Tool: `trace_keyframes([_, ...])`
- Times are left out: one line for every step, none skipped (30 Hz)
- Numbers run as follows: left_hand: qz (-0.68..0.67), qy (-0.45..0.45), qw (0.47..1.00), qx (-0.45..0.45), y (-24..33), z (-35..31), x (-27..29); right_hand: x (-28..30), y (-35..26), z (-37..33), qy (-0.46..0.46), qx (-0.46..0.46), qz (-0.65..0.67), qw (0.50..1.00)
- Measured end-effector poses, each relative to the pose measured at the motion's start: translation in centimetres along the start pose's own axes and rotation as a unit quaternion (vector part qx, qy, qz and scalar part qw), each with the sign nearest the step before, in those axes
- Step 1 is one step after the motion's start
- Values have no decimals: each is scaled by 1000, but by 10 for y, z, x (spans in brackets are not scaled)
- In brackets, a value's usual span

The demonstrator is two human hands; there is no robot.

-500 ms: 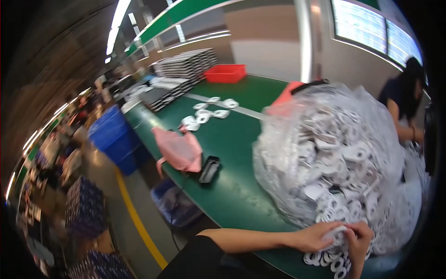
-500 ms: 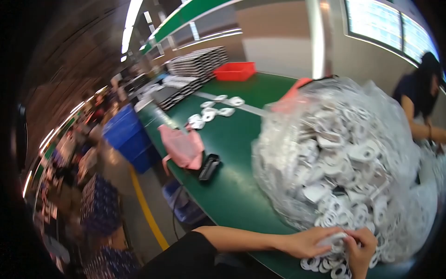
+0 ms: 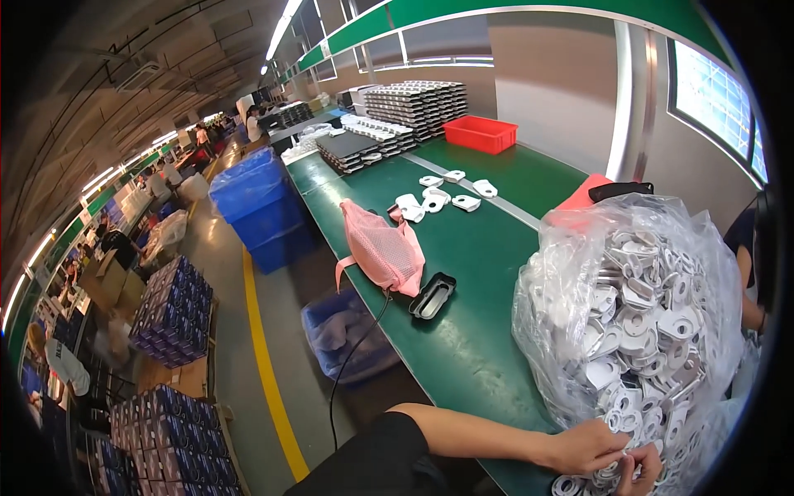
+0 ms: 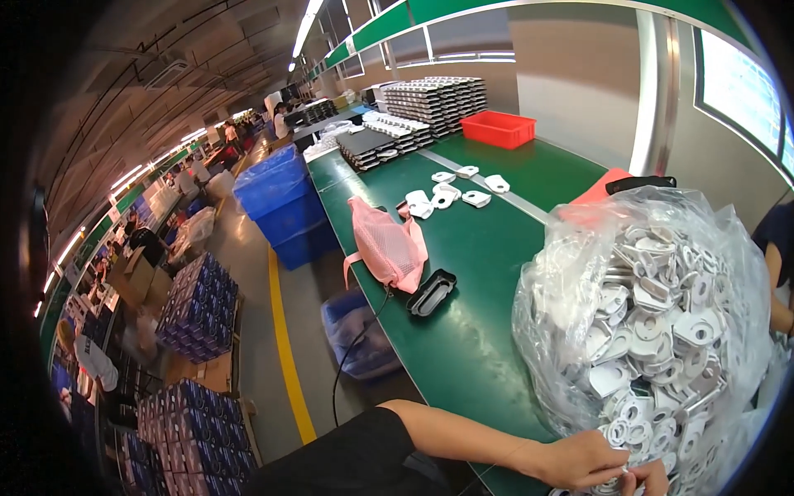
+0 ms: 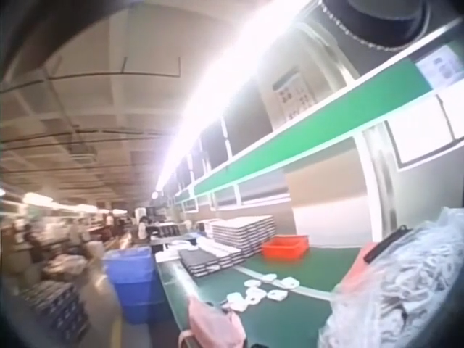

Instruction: Inspecting and sorting small circular plastic components at a factory assembly line.

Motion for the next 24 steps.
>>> trace_keyframes([4, -3, 1000, -9, -1, 0, 1, -1, 0, 0, -12, 0, -3, 1000])
trace_keyframes([9, -6, 1000, -17, -2, 0, 1, -2, 1, 1, -25, -1, -7, 1000])
trace_keyframes([8, -6, 1000, -17, -4, 1, -1, -5, 4, -2, -24, 0, -8, 1000])
trace_keyframes([4, 9, 1000, -23, -7, 2, -5, -8, 10, -4, 24, -11, 56, 998])
trace_keyframes([0, 23, 999, -29, -9, 2, -8, -9, 16, -7, 72, -22, 120, 990])
trace_keyframes([0, 23, 999, -28, -6, 2, -11, -7, 18, -8, 110, -52, 89, 989])
trace_keyframes([-104, 60, 993, 6, -3, 3, -14, -9, 17, -6, 140, 10, 154, 978])
trace_keyframes([-207, 96, 973, 38, -2, 3, -16, -11, 14, -3, 169, 71, 217, 959])
trace_keyframes([-206, 97, 973, 38, -1, 2, -15, -13, 20, -7, 180, 10, 212, 960])
trace_keyframes([-239, 63, 968, 43, 1, 1, -14, -12, 24, -7, 161, -28, 200, 966])
trace_keyframes([-272, 27, 961, 47, 2, -1, -13, -10, 26, -8, 143, -67, 187, 970])
trace_keyframes([-302, -6, 952, 54, 2, -1, -13, -8, 19, -8, 166, -82, 97, 978])
trace_keyframes([-322, -37, 946, 15, 3, -2, -14, -8, 15, -5, 169, -52, 74, 981])
trace_keyframes([-294, -50, 954, 30, 3, -4, -13, -9, 12, -2, 173, -22, 51, 983])
trace_keyframes([-268, -65, 960, 43, 8, -6, -13, -11, 11, -2, 190, -47, 71, 978])
trace_keyframes([-270, -14, 962, 46, 12, -6, -16, -12, 6, -1, 179, -32, 68, 981])
trace_keyframes([-271, -13, 962, 45, 5, -4, -19, -11, 1, 0, 169, -17, 65, 983])
trace_keyframes([-266, -10, 963, 47, 1, 1, -16, -8, 0, 2, 123, 43, 21, 991])
trace_keyframes([-262, -6, 964, 50, -2, 3, -15, -8, 2, 1, 94, 30, 45, 994])
trace_keyframes([-257, 22, 966, 30, -3, 1, -14, -9, 6, -1, 66, 18, 69, 995])
trace_keyframes([-256, 23, 966, 31, -5, 1, -14, -8, 4, -1, 39, 4, 50, 998])
trace_keyframes([-199, 18, 980, 23, -7, 1, -14, -9, 1, 0, 38, 4, 51, 998])
trace_keyframes([-141, 13, 990, 15, -8, 1, -14, -9, -6, 3, 39, 42, 38, 998])
trace_keyframes([-141, 13, 990, 14, -8, 1, -16, -9, -12, 5, 42, 80, 24, 996])
Point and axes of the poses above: each hand's wrist, its own z-axis towards the middle knuckle, its own x-axis out of the back of the hand, y = z × x, the point moved 1 cm from there along z, towards the middle knuckle, and after that the axes turned 2 degrees about z, right-handed, at the moved point
